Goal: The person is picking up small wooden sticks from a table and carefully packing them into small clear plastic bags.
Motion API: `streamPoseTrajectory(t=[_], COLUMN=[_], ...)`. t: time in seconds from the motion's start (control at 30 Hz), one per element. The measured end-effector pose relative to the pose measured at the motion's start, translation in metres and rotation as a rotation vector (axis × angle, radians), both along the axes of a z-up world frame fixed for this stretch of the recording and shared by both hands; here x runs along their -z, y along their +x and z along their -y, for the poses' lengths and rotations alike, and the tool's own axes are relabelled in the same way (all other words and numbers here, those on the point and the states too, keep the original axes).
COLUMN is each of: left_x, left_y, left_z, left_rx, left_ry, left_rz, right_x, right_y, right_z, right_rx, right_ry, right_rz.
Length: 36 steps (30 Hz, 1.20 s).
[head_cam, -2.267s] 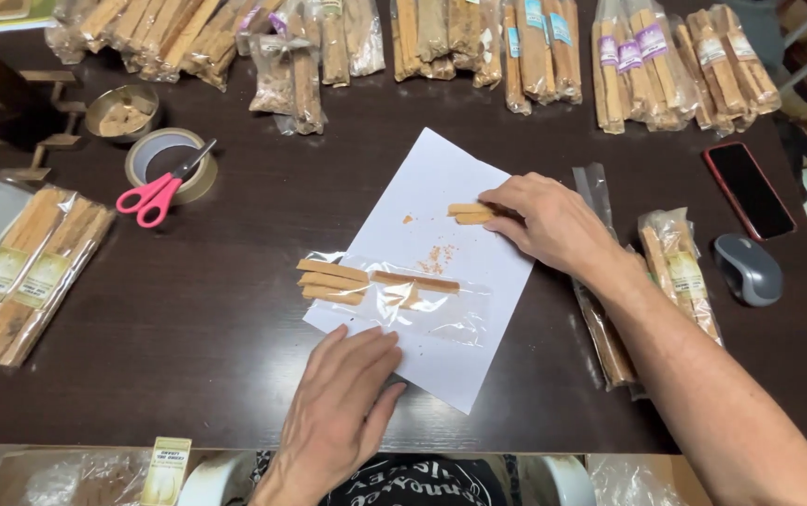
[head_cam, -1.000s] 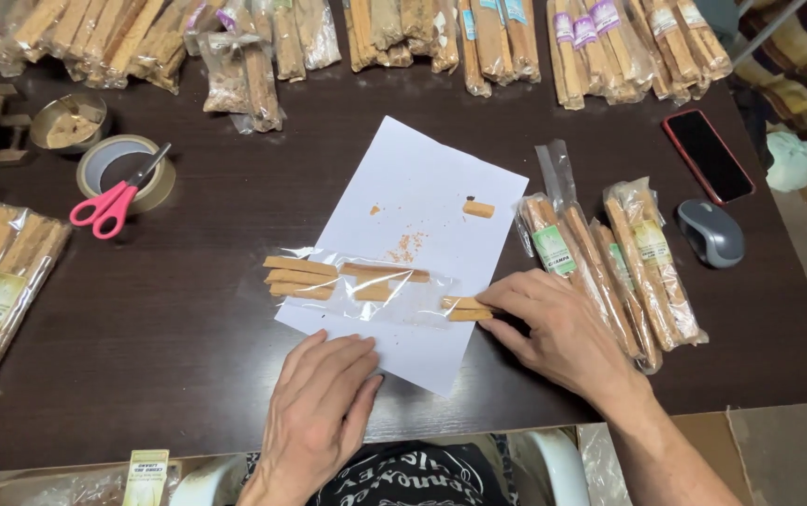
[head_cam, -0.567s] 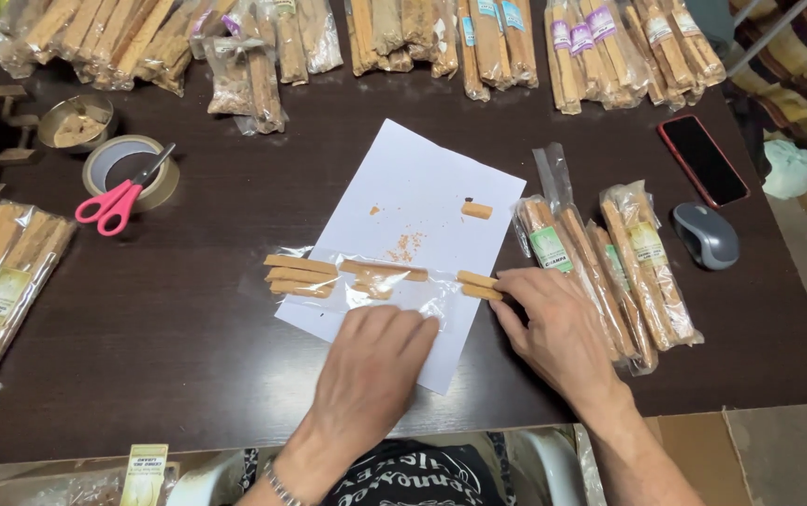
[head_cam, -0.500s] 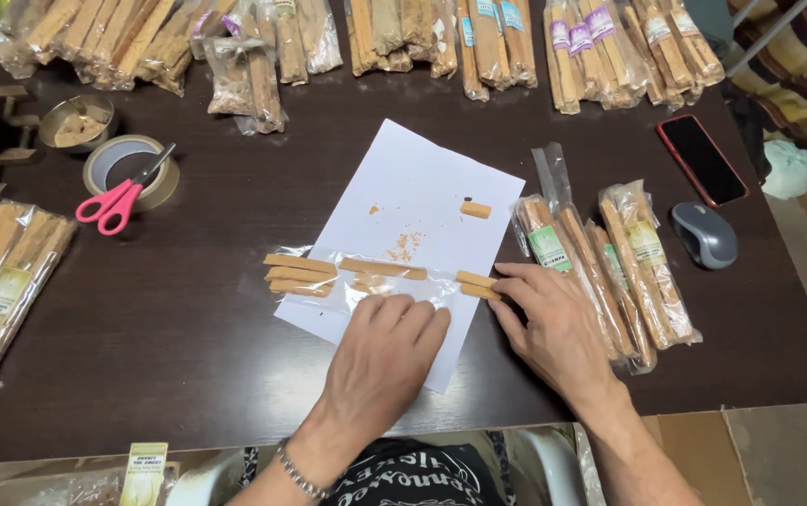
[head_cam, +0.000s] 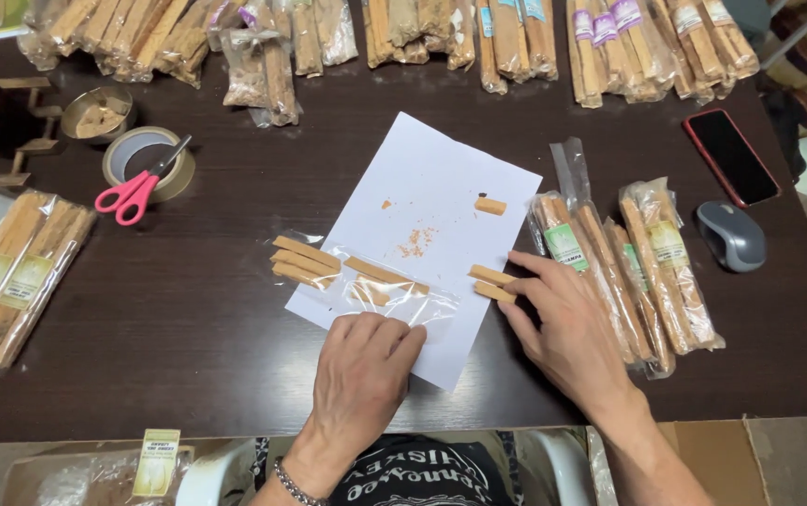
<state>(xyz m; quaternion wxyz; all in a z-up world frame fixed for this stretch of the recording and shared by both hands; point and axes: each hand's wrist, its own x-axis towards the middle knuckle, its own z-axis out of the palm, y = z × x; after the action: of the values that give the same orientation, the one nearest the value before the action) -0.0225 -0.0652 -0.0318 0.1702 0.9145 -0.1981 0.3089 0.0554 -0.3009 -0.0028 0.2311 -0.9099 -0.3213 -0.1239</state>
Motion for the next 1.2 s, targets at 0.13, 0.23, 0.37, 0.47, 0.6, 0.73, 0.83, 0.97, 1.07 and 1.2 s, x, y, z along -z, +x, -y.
streamPoseTrajectory(t=[0.13, 0.23, 0.37, 0.47, 0.6, 0.73, 0.83, 0.97, 1.07, 1.2], left_x=[-0.004, -0.010, -0.007, -0.004, -0.003, -0.001, -0.005, -0.010, -0.012, -0.021], left_y=[0.000, 0.000, 0.002, 0.005, 0.006, 0.006, 0.005, 0.004, 0.002, -0.001], left_z=[0.000, 0.003, 0.009, 0.010, 0.011, 0.010, 0.010, 0.011, 0.012, 0.013], left_rx=[0.000, 0.037, 0.148, 0.155, 0.140, 0.154, 0.159, 0.148, 0.108, 0.062], left_ry=[-0.035, -0.087, -0.087, -0.173, -0.283, -0.306, -0.303, -0.279, -0.254, -0.282], left_rz=[0.007, -0.012, -0.020, -0.009, -0.018, -0.040, -0.024, -0.040, -0.076, -0.095], right_x=[-0.022, -0.024, -0.017, -0.013, -0.013, -0.010, -0.008, -0.002, -0.002, 0.000], right_y=[-0.021, -0.031, -0.040, -0.044, -0.043, -0.039, -0.035, -0.029, -0.027, -0.026], right_z=[0.002, 0.002, 0.001, -0.001, -0.003, -0.008, -0.014, -0.017, -0.021, -0.024], right_rx=[-0.012, -0.041, 0.016, 0.064, 0.047, 0.038, 0.036, 0.014, 0.001, -0.004], right_ry=[0.074, 0.078, 0.107, 0.142, 0.187, 0.204, 0.189, 0.225, 0.291, 0.417], right_rz=[-0.095, -0.224, -0.280, -0.321, -0.290, -0.286, -0.246, -0.226, -0.252, -0.285])
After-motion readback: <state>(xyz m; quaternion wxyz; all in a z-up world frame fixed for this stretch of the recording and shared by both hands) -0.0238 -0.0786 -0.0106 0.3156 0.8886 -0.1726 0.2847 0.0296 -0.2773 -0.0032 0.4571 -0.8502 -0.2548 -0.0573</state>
